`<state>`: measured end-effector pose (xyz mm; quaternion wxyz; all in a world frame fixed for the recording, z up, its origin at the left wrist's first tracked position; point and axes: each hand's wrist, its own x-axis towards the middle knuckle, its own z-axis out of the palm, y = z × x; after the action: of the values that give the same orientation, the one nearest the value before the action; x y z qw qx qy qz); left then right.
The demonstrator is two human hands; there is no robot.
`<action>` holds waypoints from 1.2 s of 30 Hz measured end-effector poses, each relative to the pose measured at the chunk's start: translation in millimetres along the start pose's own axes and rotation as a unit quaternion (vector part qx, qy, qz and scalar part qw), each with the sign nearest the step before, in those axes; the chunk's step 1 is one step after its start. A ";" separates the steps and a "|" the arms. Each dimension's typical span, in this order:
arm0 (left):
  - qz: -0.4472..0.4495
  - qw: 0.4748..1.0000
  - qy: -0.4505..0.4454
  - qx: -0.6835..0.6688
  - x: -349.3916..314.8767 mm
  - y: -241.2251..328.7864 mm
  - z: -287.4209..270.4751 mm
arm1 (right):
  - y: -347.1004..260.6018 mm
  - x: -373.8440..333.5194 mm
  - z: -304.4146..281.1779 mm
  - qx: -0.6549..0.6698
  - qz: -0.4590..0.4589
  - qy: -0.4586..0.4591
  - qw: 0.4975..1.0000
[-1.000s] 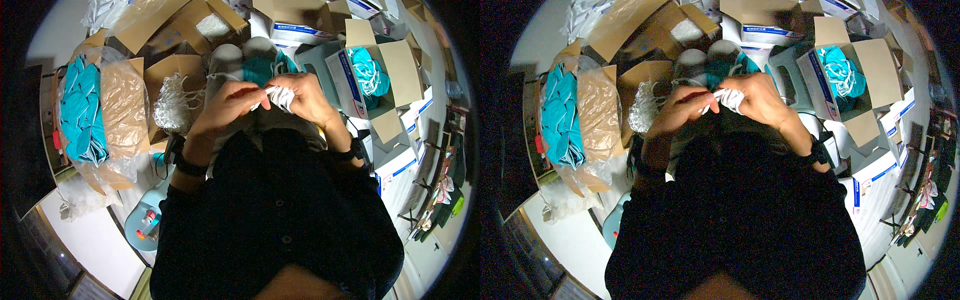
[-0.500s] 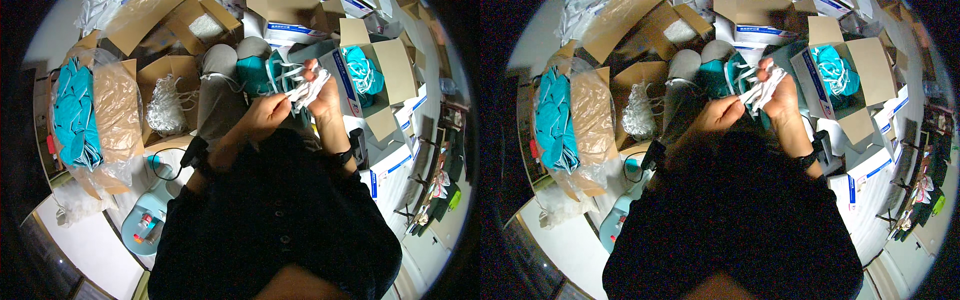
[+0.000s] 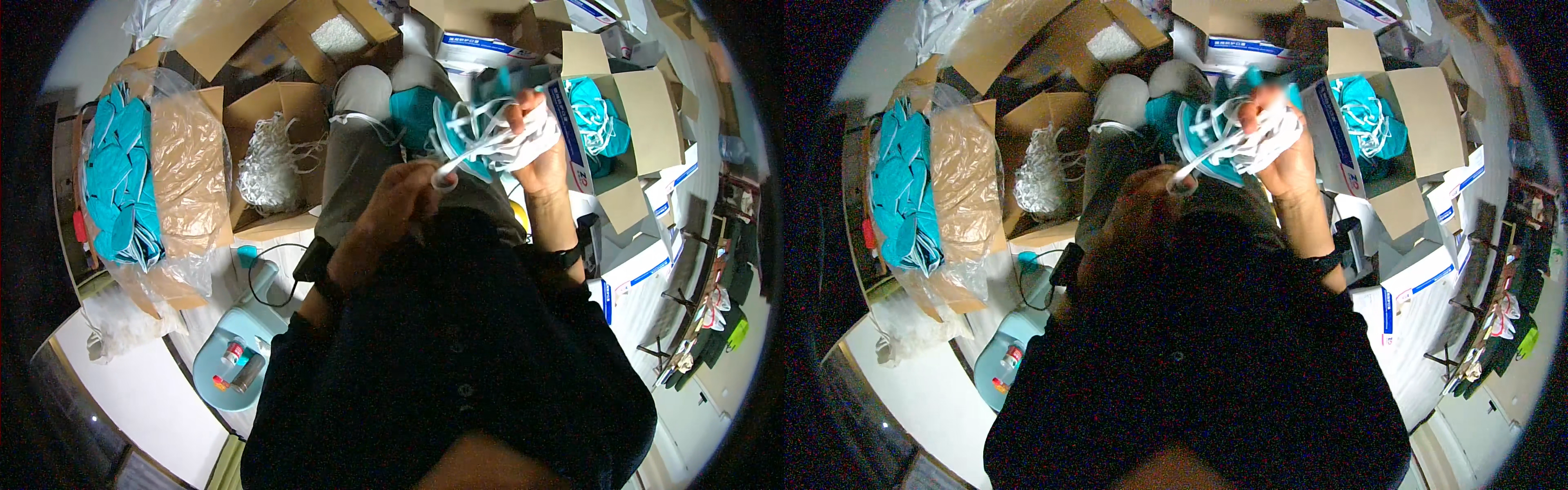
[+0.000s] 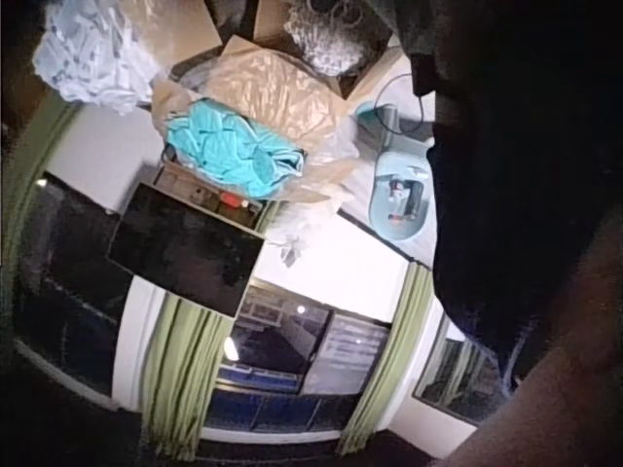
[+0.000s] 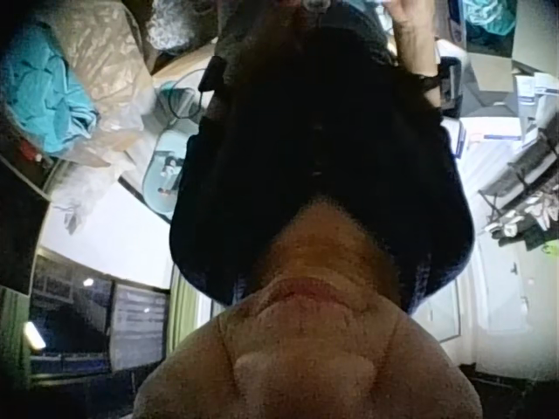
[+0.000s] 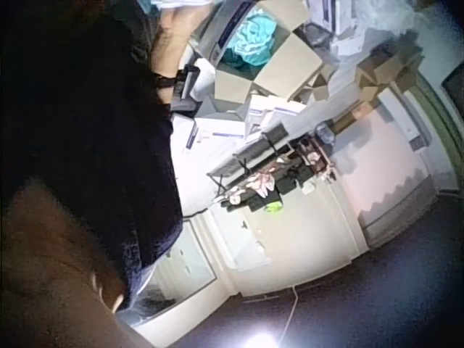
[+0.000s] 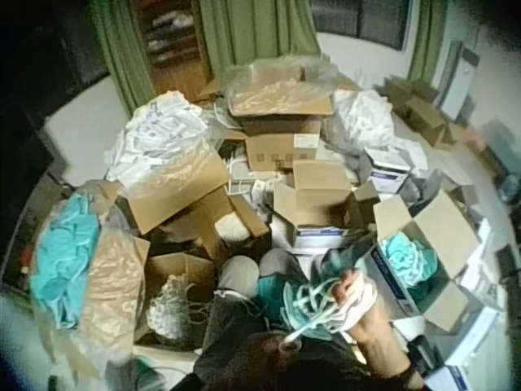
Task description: Sorting, untangling, and preparing protective masks for packaging or use.
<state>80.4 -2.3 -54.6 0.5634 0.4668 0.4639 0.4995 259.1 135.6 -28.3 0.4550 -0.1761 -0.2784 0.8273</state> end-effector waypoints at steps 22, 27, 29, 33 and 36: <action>-0.149 0.821 0.109 0.540 94.4 0.6 19.4 | -28.5 -35.1 -17.6 -0.517 0.012 0.143 0.844; -0.037 0.835 0.105 0.540 75.2 -19.6 -3.5 | -38.2 -30.7 -16.0 -0.592 0.014 0.112 0.798; 0.020 0.842 0.107 0.528 59.4 12.1 -16.0 | -45.9 -26.0 -15.1 -0.596 0.010 0.099 0.797; 0.082 0.854 0.023 0.514 49.2 68.9 -38.2 | -58.8 -12.7 17.1 -0.603 -0.028 0.051 0.796; 0.086 0.846 -0.048 0.524 46.3 86.3 -45.6 | -65.1 -2.4 28.2 -0.653 0.013 -0.064 0.755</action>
<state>27.4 52.3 22.0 0.2114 0.7538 0.5871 0.2058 287.7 153.1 34.3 0.2003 -0.3804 -0.7769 0.4600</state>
